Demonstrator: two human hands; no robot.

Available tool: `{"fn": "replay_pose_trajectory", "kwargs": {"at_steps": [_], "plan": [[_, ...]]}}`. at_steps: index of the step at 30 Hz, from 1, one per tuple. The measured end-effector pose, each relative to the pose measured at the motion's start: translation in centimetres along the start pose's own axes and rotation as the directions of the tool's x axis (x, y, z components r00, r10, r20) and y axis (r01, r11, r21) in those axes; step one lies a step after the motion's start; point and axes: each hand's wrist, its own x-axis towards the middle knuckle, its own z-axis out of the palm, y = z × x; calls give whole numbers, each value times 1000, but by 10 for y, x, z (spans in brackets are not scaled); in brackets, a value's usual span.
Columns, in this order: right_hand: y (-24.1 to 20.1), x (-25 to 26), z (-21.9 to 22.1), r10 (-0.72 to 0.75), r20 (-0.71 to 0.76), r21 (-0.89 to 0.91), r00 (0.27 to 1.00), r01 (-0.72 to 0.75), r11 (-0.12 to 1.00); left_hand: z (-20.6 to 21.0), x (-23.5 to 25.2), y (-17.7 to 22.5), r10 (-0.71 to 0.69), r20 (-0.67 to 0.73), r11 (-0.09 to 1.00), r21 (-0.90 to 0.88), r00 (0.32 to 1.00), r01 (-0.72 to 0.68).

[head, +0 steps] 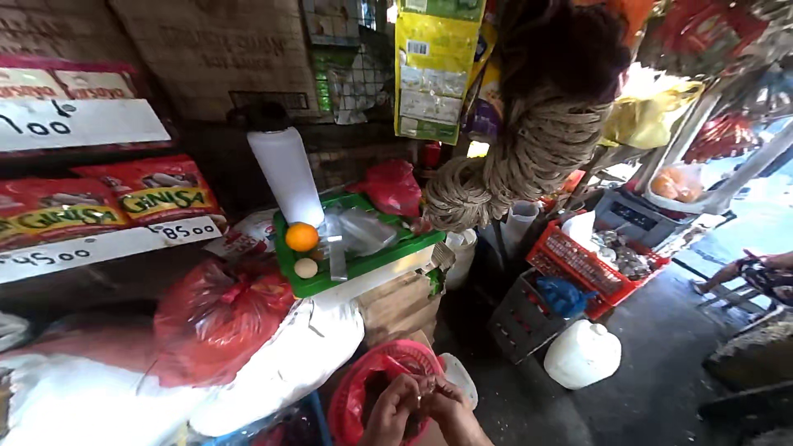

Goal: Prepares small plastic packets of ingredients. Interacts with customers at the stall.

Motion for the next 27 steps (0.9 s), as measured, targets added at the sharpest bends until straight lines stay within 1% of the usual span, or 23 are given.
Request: {"fn": "replay_pose_trajectory", "kwargs": {"at_steps": [2, 3, 5, 8, 12, 14, 18, 21, 24, 27], "plan": [[-1, -1, -1, -17, 71, 7, 997, 16, 1000, -2, 0, -1, -31, -15, 1000, -4, 999, 31], [-1, -1, -1, -39, 61, -35, 997, 42, 999, -2, 1, -2, -44, -22, 999, -2, 999, 44], [0, 3, 1, -84, -21, -105, 996, 81, 991, 2, 2, -2, -65, -20, 998, 1, 998, 65], [3, 7, -3, -123, -124, -147, 985, 105, 984, 11, 4, -3, -96, 14, 995, 11, 995, 96], [0, 15, -23, -107, -246, -185, 963, 62, 981, 21, 2, -8, -114, 91, 993, 37, 989, 111], [-2, 15, -30, -82, -263, -188, 961, 33, 982, 24, -2, -11, -112, 134, 992, 71, 985, 103], [-6, 19, -33, -50, -287, -148, 957, 7, 989, 23, -7, -14, -128, 153, 990, 82, 980, 116], [-9, 26, -36, -13, -320, -122, 947, -27, 992, 21, -21, -14, -156, 126, 987, 46, 980, 151], [-7, 32, -29, 37, -286, -133, 957, -78, 988, 20, -33, -14, -172, 54, 985, 25, 984, 171], [1, 35, -17, 44, -212, -182, 976, -84, 980, 4, -50, -19, -190, -43, 978, 78, 981, 193]]}}
